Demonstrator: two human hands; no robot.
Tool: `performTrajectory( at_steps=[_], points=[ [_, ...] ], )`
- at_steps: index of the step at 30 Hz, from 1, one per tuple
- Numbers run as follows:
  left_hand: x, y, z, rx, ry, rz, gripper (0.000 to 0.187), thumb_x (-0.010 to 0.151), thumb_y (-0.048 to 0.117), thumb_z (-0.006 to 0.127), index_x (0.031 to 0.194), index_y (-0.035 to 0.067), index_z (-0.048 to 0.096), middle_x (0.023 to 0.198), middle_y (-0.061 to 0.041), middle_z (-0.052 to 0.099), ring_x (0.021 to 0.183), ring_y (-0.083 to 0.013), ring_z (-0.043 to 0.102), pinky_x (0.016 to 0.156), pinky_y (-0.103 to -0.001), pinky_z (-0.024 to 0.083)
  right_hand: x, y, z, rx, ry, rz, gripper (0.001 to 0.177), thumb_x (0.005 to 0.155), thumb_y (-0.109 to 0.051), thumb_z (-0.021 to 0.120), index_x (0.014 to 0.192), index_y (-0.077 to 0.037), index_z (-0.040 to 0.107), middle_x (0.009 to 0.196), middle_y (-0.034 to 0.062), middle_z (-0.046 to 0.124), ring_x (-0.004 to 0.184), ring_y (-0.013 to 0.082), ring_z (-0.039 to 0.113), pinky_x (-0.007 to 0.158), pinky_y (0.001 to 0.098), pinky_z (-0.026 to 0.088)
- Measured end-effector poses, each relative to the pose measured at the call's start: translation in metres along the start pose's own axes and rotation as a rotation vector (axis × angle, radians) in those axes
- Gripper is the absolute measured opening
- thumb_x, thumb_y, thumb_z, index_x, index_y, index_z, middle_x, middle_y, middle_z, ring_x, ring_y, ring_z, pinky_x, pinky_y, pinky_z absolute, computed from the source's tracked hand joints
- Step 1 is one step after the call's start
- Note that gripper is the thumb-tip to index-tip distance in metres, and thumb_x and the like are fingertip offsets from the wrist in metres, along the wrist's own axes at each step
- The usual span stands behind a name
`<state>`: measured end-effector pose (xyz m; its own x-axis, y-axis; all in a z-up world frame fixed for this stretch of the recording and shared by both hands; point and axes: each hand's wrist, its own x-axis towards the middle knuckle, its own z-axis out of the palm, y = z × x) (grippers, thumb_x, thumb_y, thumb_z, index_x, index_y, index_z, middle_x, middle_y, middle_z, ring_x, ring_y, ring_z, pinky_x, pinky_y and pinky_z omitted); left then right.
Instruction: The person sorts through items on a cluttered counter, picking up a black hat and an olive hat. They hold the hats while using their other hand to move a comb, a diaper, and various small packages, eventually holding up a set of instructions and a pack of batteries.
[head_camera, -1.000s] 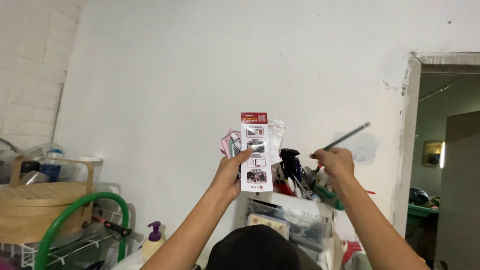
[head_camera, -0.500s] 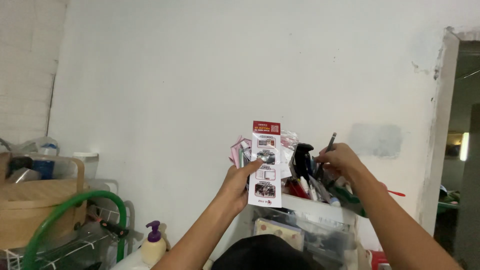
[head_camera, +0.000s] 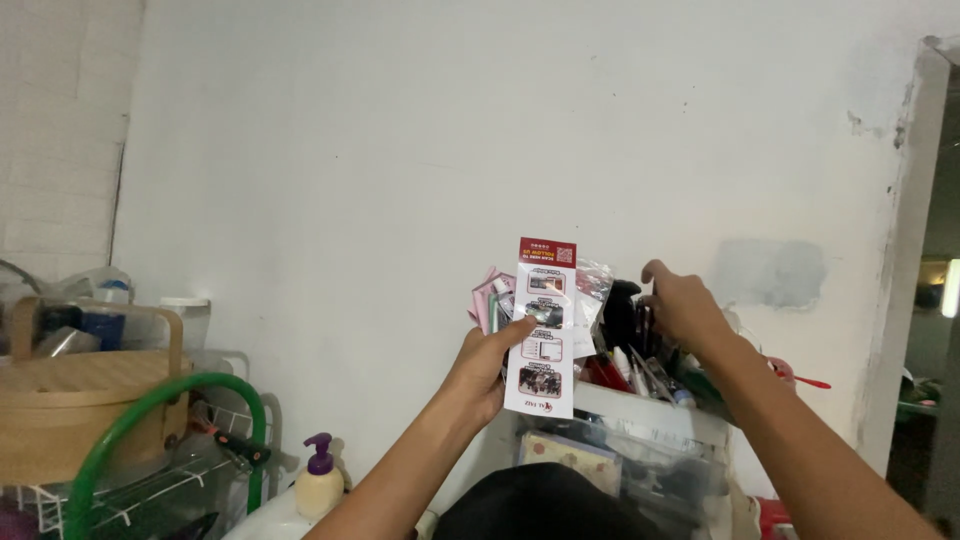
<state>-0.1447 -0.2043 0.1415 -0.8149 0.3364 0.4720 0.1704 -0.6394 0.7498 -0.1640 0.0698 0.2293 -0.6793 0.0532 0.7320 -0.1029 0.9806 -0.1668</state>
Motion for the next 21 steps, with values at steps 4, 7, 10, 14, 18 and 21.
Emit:
performTrajectory(
  at_steps=[4,7,10,14,18,21],
  points=[
    [-0.01,0.003,0.0,0.003,-0.002,-0.007,0.039,0.095,0.015,0.063,0.122,-0.012,0.061,0.108,-0.025,0.074,0.09,-0.0286,0.077,0.074,-0.041,0.067,0.027,0.014,0.004,0.09,-0.137,-0.049,0.027,0.095,-0.009,0.061,0.121,-0.008,0.062,0.092,0.0184,0.077,0.075,0.0294,0.078,0.067,0.0419,0.062],
    [-0.02,0.005,-0.002,0.009,-0.013,-0.003,0.039,0.094,0.015,0.063,0.122,-0.013,0.06,0.108,-0.025,0.074,0.09,-0.0286,0.078,0.075,-0.041,0.068,0.041,0.036,0.015,0.049,-0.11,-0.099,0.034,0.089,-0.002,0.06,0.121,-0.007,0.067,0.101,0.0174,0.079,0.08,0.0267,0.08,0.071,0.039,0.064],
    [-0.028,0.008,-0.003,0.025,-0.013,-0.005,0.04,0.095,0.016,0.063,0.122,-0.012,0.06,0.107,-0.024,0.074,0.089,-0.0282,0.077,0.074,-0.04,0.068,0.042,0.051,0.034,-0.072,-0.135,-0.066,0.032,0.095,-0.008,0.057,0.125,-0.009,0.071,0.11,0.0174,0.078,0.087,0.0305,0.078,0.08,0.0411,0.063],
    [-0.032,0.01,-0.005,0.027,-0.009,0.007,0.039,0.095,0.014,0.063,0.124,-0.012,0.061,0.107,-0.023,0.074,0.089,-0.0268,0.077,0.074,-0.039,0.068,0.047,0.05,0.026,-0.038,-0.229,-0.058,0.032,0.097,-0.026,0.065,0.125,-0.014,0.074,0.112,0.0111,0.077,0.1,0.0274,0.074,0.09,0.0416,0.059],
    [-0.03,0.012,-0.01,0.033,-0.016,0.014,0.04,0.095,0.016,0.063,0.122,-0.013,0.061,0.105,-0.024,0.074,0.087,-0.0274,0.077,0.072,-0.039,0.068,0.049,0.054,-0.008,0.377,-0.357,0.08,0.035,0.09,-0.016,0.065,0.124,-0.019,0.071,0.112,0.0052,0.077,0.103,0.0199,0.072,0.09,0.0389,0.058],
    [-0.031,0.013,-0.01,0.033,-0.008,0.011,0.039,0.095,0.016,0.063,0.121,-0.014,0.06,0.105,-0.025,0.074,0.087,-0.0279,0.077,0.072,-0.039,0.068,0.039,0.054,-0.009,0.03,-0.089,0.125,0.032,0.093,-0.013,0.057,0.117,-0.014,0.078,0.104,0.0085,0.083,0.092,0.0264,0.079,0.086,0.0393,0.061]
  ],
)
